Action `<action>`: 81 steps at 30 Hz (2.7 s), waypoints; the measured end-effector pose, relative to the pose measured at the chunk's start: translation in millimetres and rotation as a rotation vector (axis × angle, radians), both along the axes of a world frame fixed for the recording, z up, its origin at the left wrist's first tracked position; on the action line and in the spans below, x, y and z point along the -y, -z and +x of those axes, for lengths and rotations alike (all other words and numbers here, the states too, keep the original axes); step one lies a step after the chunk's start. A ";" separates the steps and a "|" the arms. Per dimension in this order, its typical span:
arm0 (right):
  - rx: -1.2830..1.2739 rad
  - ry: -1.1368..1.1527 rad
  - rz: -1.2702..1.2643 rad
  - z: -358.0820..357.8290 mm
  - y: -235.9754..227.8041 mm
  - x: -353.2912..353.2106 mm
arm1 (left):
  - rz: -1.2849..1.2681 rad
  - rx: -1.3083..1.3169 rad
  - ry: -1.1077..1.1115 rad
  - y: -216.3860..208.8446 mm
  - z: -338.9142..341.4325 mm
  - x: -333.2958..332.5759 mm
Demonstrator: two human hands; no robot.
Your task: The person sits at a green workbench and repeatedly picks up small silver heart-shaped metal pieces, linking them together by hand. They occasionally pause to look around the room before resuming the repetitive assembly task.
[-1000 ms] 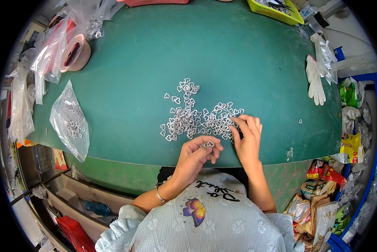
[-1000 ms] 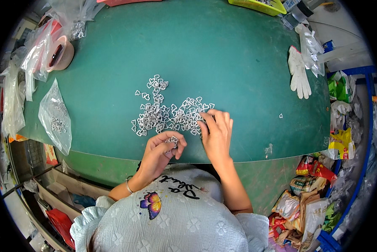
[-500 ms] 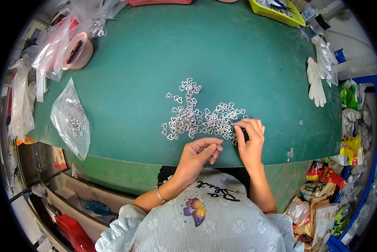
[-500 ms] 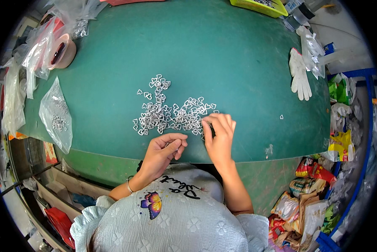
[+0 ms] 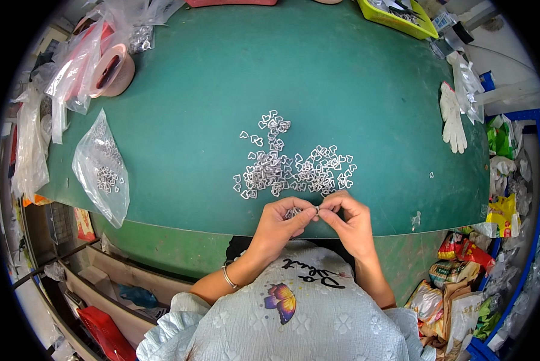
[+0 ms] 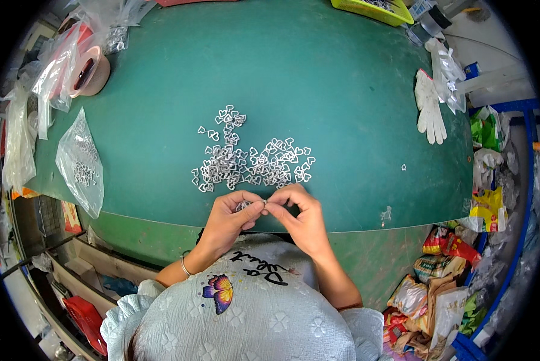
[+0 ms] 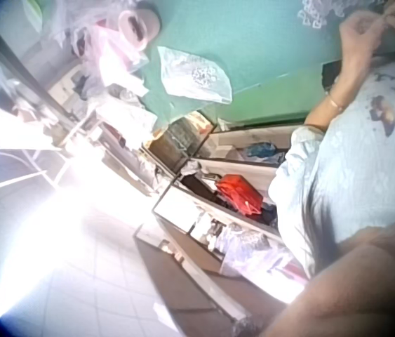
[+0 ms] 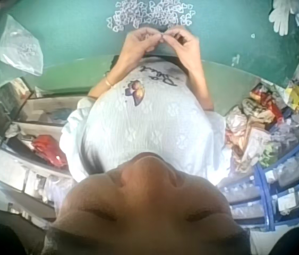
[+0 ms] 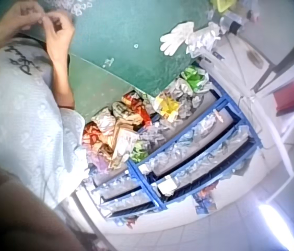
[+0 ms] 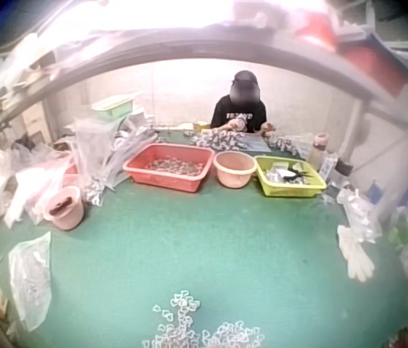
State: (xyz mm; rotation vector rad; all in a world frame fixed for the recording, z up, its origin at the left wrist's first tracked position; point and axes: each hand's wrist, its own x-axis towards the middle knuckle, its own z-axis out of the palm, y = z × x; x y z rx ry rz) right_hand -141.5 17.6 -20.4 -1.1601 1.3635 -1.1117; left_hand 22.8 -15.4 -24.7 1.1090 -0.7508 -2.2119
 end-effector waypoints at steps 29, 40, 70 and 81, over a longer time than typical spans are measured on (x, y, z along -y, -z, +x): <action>0.676 0.166 0.240 12.6 -1.7 -2.9 | -0.264 0.058 -0.084 -8.1 -3.3 -0.3; -0.174 0.296 0.059 -1.4 7.4 6.5 | 0.079 -0.314 -0.120 -1.8 2.7 0.2; 0.565 0.125 0.255 11.7 -0.2 -2.4 | -0.163 -0.078 -0.147 0.8 -10.7 -4.8; 0.342 0.124 0.158 15.7 -9.0 -4.4 | -0.017 -0.359 -0.178 5.3 -4.8 -3.8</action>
